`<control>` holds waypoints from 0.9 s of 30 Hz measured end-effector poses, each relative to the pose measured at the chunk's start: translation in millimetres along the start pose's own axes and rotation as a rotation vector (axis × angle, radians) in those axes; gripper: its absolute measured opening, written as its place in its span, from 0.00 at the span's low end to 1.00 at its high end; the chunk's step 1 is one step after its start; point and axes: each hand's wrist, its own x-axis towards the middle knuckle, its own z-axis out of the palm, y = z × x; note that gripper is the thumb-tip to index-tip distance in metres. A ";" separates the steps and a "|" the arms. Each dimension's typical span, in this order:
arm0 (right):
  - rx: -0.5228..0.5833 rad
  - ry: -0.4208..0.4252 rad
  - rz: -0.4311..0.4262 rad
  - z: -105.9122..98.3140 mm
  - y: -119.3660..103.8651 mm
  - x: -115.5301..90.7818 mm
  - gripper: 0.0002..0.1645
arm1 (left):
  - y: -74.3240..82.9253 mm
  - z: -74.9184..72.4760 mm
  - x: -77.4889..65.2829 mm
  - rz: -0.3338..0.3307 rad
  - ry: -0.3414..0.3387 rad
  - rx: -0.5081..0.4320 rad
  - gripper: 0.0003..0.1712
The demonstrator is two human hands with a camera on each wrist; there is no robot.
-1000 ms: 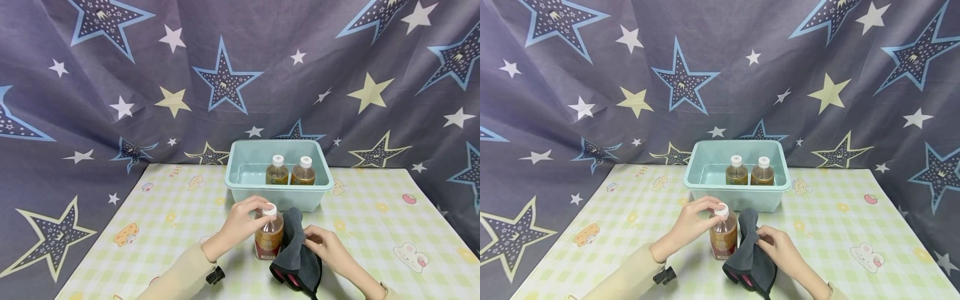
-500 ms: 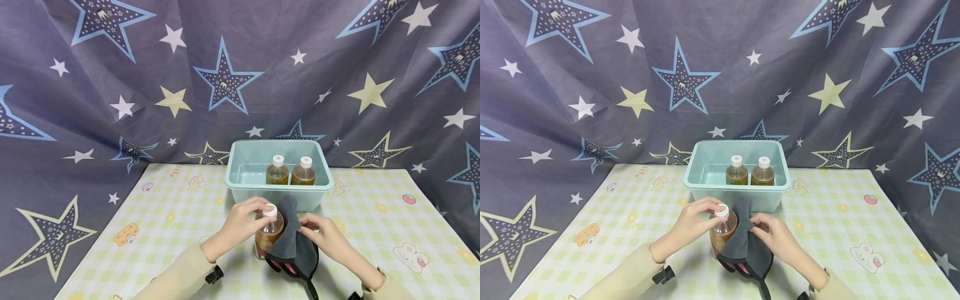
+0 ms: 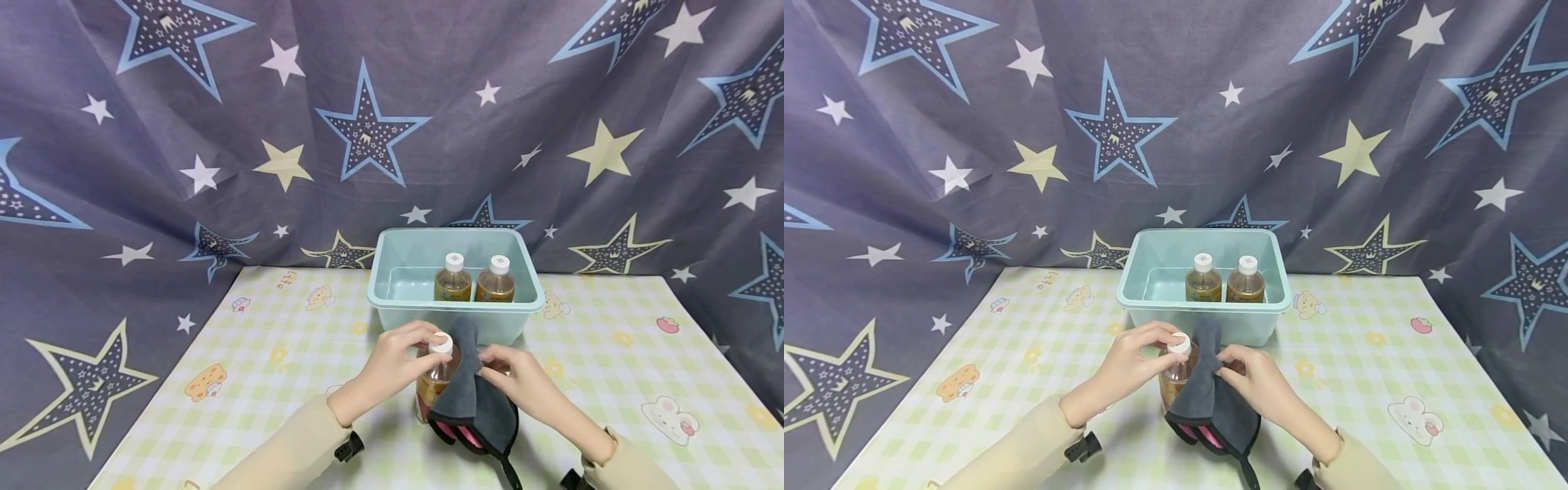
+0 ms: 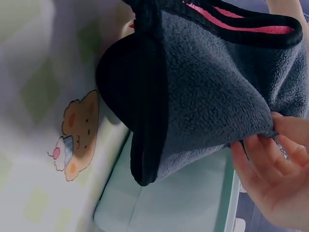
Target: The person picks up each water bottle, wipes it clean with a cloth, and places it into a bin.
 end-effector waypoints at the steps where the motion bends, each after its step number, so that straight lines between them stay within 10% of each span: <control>1: -0.004 -0.008 0.009 0.1 -0.4 0.6 0.02 | 3.7 -1.3 1.1 0.001 0.001 -0.001 0.08; 9: -0.052 -0.119 0.161 1.3 -0.8 1.5 0.06 | 22.3 -8.5 6.4 0.014 0.009 -0.001 0.08; 27: -0.145 -0.190 0.138 24.4 24.7 -7.6 0.12 | 15.4 -6.3 4.1 -0.010 0.004 0.006 0.10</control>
